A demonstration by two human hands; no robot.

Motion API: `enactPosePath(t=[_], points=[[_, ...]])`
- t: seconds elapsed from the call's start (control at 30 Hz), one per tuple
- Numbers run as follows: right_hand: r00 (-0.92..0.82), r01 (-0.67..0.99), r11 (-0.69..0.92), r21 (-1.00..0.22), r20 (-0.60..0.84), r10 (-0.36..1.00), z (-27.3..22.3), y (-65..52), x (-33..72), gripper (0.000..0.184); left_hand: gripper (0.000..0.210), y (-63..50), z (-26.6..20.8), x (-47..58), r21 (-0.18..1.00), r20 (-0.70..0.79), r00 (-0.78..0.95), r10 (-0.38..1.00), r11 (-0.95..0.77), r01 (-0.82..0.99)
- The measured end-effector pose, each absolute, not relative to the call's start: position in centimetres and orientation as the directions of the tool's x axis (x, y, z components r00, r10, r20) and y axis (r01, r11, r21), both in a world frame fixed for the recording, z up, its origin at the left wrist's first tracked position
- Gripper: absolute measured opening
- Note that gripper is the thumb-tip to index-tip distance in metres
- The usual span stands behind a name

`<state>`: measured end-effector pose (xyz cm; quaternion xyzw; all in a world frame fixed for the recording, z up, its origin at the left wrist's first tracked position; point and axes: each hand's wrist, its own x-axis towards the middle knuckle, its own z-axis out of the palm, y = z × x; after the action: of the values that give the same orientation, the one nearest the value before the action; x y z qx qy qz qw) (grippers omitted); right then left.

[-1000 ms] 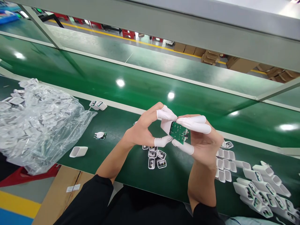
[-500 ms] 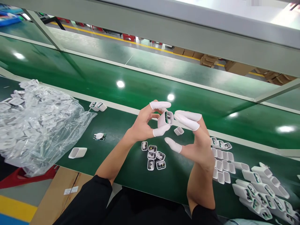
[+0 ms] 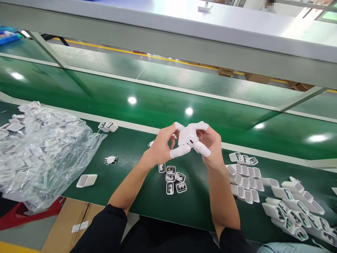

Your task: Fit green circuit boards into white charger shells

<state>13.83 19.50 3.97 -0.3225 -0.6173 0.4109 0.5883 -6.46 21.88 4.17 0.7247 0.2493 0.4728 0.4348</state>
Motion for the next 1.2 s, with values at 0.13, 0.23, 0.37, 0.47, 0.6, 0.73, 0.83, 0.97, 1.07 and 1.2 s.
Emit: enactPosePath(t=[0.13, 0.23, 0.37, 0.47, 0.6, 0.73, 0.83, 0.97, 1.07, 1.2], points=[[-0.124, 0.006, 0.446, -0.895, 0.442, 0.888, 4.2, 19.4, 13.8, 0.041, 0.039, 21.2, 3.7, -5.4, 0.875, 0.465, 0.340, 0.817, -0.482, -0.041], [-0.147, 0.144, 0.478, -0.867, 0.459, 0.876, 4.5, 19.2, 14.2, 0.044, 0.037, 20.9, 3.6, -5.1, 0.881, 0.446, 0.338, 0.829, -0.473, -0.002], [-0.226, 0.221, 0.507, -0.833, 0.462, 0.858, 4.6, 19.2, 15.0, 0.054, 0.041, 20.8, 3.7, -5.1, 0.892, 0.406, 0.370, 0.836, -0.451, 0.040], [-0.263, 0.253, 0.507, -0.824, 0.446, 0.856, 4.6, 19.2, 15.3, 0.055, 0.040, 20.9, 3.7, -5.3, 0.899, 0.386, 0.408, 0.827, -0.437, 0.035], [-0.275, 0.221, 0.490, -0.843, 0.429, 0.861, 4.5, 19.4, 15.3, 0.057, 0.041, 21.1, 3.9, -5.3, 0.898, 0.389, 0.428, 0.815, -0.439, 0.020], [-0.274, 0.246, 0.473, -0.846, 0.407, 0.871, 4.2, 19.5, 15.3, 0.056, 0.041, 21.3, 4.2, -5.3, 0.897, 0.381, 0.447, 0.809, -0.440, 0.033], [-0.306, 0.262, 0.486, -0.834, 0.406, 0.861, 4.2, 19.5, 15.5, 0.055, 0.041, 21.4, 4.3, -5.6, 0.897, 0.364, 0.475, 0.801, -0.439, 0.052], [-0.332, 0.285, 0.494, -0.822, 0.398, 0.855, 4.3, 19.5, 15.6, 0.051, 0.042, 21.7, 4.2, -6.0, 0.906, 0.326, 0.524, 0.787, -0.419, 0.066], [-0.315, 0.281, 0.508, -0.814, 0.422, 0.850, 4.2, 19.7, 15.5, 0.049, 0.042, 21.9, 4.2, -6.0, 0.914, 0.297, 0.534, 0.792, -0.397, 0.080], [-0.243, 0.268, 0.525, -0.808, 0.471, 0.848, 3.9, 20.1, 15.3, 0.052, 0.045, 21.9, 4.1, -5.6, 0.916, 0.277, 0.498, 0.821, -0.383, 0.121]])
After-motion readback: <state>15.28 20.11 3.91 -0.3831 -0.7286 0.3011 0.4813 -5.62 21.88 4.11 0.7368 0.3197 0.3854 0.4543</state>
